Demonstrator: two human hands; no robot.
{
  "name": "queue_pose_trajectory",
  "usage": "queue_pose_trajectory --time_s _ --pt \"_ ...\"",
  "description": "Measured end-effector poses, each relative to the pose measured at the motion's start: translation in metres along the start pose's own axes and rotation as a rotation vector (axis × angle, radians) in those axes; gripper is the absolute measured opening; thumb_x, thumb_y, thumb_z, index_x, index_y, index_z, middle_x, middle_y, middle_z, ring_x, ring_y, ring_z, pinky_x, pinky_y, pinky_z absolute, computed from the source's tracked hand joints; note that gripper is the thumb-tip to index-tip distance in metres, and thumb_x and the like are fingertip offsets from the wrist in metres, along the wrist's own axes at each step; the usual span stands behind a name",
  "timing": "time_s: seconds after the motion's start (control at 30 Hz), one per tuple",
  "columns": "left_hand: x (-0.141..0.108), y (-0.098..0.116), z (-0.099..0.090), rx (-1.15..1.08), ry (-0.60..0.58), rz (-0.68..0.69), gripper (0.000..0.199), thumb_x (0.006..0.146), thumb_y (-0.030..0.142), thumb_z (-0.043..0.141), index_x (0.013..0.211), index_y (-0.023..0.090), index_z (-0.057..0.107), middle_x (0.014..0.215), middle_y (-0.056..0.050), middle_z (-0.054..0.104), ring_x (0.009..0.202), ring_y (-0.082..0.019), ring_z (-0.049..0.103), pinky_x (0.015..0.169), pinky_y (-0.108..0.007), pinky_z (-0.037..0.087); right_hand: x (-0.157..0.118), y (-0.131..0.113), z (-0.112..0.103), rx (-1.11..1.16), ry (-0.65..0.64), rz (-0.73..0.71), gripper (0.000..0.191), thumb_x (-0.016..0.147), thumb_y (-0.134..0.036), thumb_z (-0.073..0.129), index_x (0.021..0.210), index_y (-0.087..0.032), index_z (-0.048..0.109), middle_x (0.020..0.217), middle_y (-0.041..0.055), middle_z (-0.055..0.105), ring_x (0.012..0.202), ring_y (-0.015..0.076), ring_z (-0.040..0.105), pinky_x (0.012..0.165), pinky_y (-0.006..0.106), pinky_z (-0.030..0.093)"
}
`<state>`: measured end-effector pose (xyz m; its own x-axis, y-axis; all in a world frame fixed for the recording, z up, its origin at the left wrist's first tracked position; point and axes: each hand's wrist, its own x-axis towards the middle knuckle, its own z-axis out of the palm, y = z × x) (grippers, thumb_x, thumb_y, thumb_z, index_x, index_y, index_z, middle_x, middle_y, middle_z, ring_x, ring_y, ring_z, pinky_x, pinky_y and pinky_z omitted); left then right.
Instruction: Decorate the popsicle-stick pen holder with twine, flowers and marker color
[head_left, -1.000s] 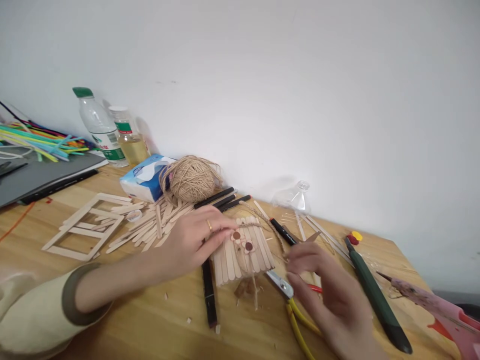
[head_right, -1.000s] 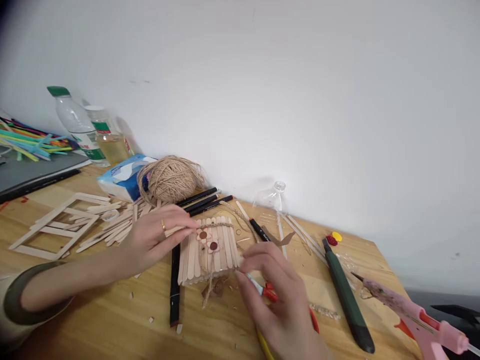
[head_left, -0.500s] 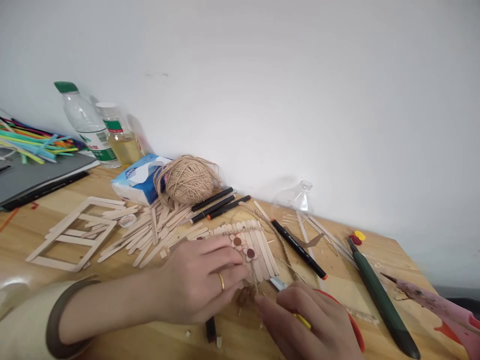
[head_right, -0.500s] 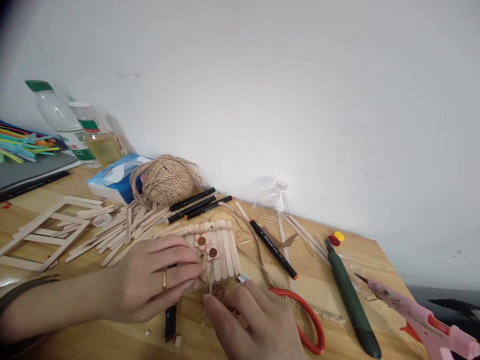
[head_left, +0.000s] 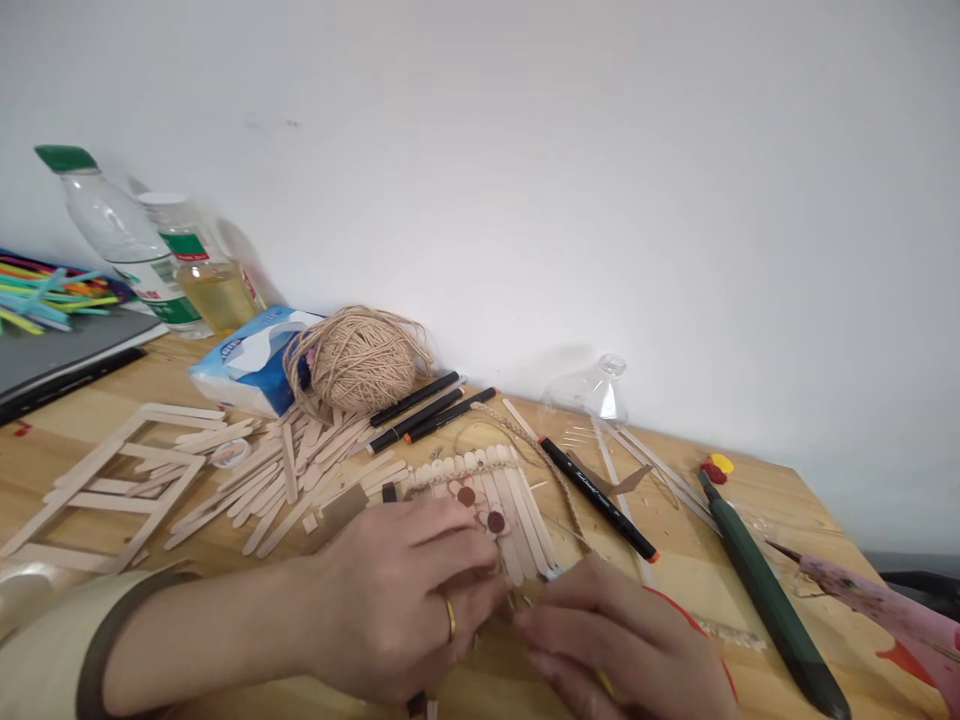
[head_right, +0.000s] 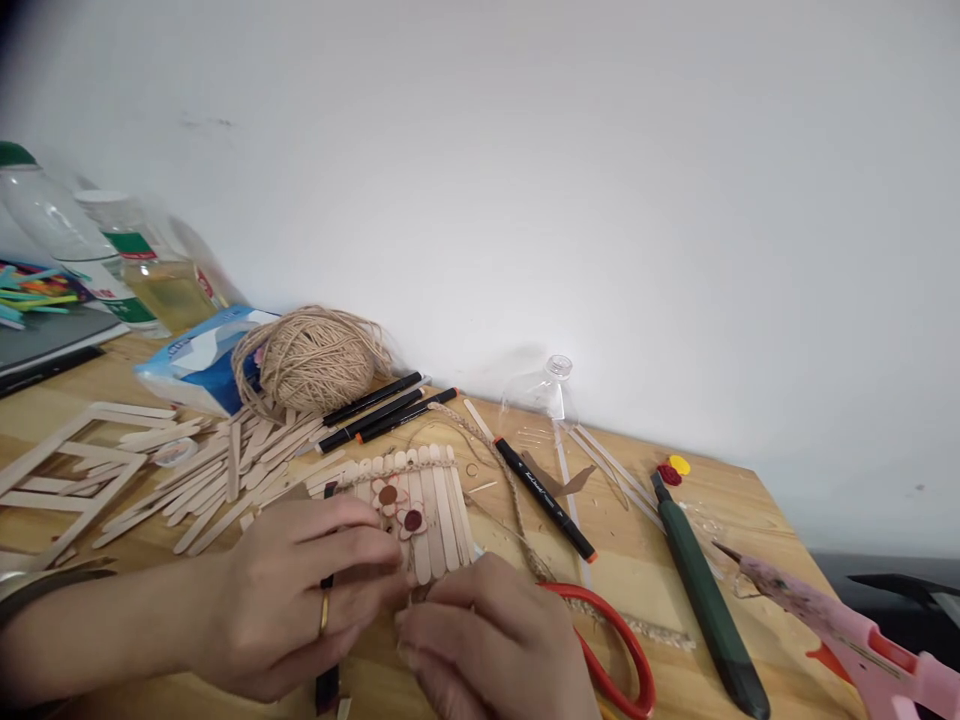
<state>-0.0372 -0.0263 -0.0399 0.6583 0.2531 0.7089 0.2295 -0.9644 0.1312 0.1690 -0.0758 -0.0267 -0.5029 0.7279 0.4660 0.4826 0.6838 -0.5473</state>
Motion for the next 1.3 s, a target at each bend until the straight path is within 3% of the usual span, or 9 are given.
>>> queue_pose_trajectory --time_s 0.13,0.23,0.4,0.6,0.83,0.97,1.3 --pt "-0.004 0.001 0.006 -0.008 0.04 -0.04 0.023 0.085 0.012 0.043 0.086 0.013 0.066 0.072 -0.008 0.069 0.066 -0.017 0.059 0.058 -0.029 0.054 0.007 0.007 0.003 0.088 0.138 0.222 0.01 0.083 -0.015 0.061 0.084 -0.024 0.065 0.076 -0.0005 0.068 0.068 0.0115 0.066 0.061 0.015 0.053" --pt "-0.006 0.002 0.011 -0.016 0.105 -0.09 0.021 0.085 0.012 0.043 0.084 0.015 0.064 0.07 -0.006 0.07 0.064 -0.017 0.06 0.054 -0.028 0.052 0.011 0.009 0.008 0.035 0.152 0.299 0.008 0.083 -0.016 0.061 0.081 -0.023 0.064 0.07 -0.0022 0.067 0.06 0.0107 0.063 0.054 0.015 0.051" --pt "-0.003 0.001 0.01 0.005 0.093 -0.059 0.016 0.082 0.01 0.05 0.088 0.013 0.064 0.069 -0.003 0.072 0.061 -0.014 0.062 0.049 -0.025 0.052 0.013 0.013 0.015 -0.141 0.195 0.237 0.008 0.083 -0.017 0.06 0.089 -0.022 0.059 0.066 -0.0019 0.064 0.052 0.0111 0.059 0.05 0.02 0.05" --pt "0.0 -0.001 0.007 -0.029 0.084 -0.021 0.014 0.079 0.008 0.053 0.089 0.01 0.063 0.071 -0.001 0.074 0.061 -0.012 0.064 0.06 -0.022 0.057 0.015 0.021 0.014 -0.133 0.115 0.13 0.009 0.084 -0.013 0.058 0.083 -0.021 0.061 0.08 0.0038 0.064 0.072 0.0148 0.064 0.061 0.023 0.054" --pt "0.001 0.0 0.004 0.035 0.062 -0.027 0.018 0.083 0.007 0.048 0.087 0.011 0.065 0.073 -0.001 0.076 0.066 -0.012 0.068 0.066 -0.023 0.057 0.011 0.015 0.008 -0.21 0.043 0.092 0.013 0.084 -0.015 0.058 0.094 -0.019 0.065 0.085 0.0072 0.063 0.073 0.0157 0.061 0.062 0.025 0.055" --pt "0.003 0.001 0.002 0.033 0.081 0.005 0.017 0.082 0.005 0.05 0.085 0.009 0.066 0.075 -0.003 0.076 0.067 -0.012 0.067 0.066 -0.022 0.057 0.011 0.01 0.01 -0.242 0.06 0.098 0.011 0.082 -0.013 0.059 0.088 -0.019 0.066 0.076 0.0053 0.061 0.066 0.015 0.058 0.055 0.025 0.053" --pt "-0.003 0.0 0.008 0.0 0.066 0.004 0.019 0.083 0.007 0.048 0.08 0.009 0.067 0.071 -0.003 0.073 0.066 -0.013 0.065 0.066 -0.023 0.056 0.013 0.004 0.002 -0.131 -0.059 0.197 0.014 0.082 -0.016 0.058 0.092 -0.02 0.067 0.077 0.0055 0.058 0.068 0.0164 0.058 0.057 0.026 0.052"
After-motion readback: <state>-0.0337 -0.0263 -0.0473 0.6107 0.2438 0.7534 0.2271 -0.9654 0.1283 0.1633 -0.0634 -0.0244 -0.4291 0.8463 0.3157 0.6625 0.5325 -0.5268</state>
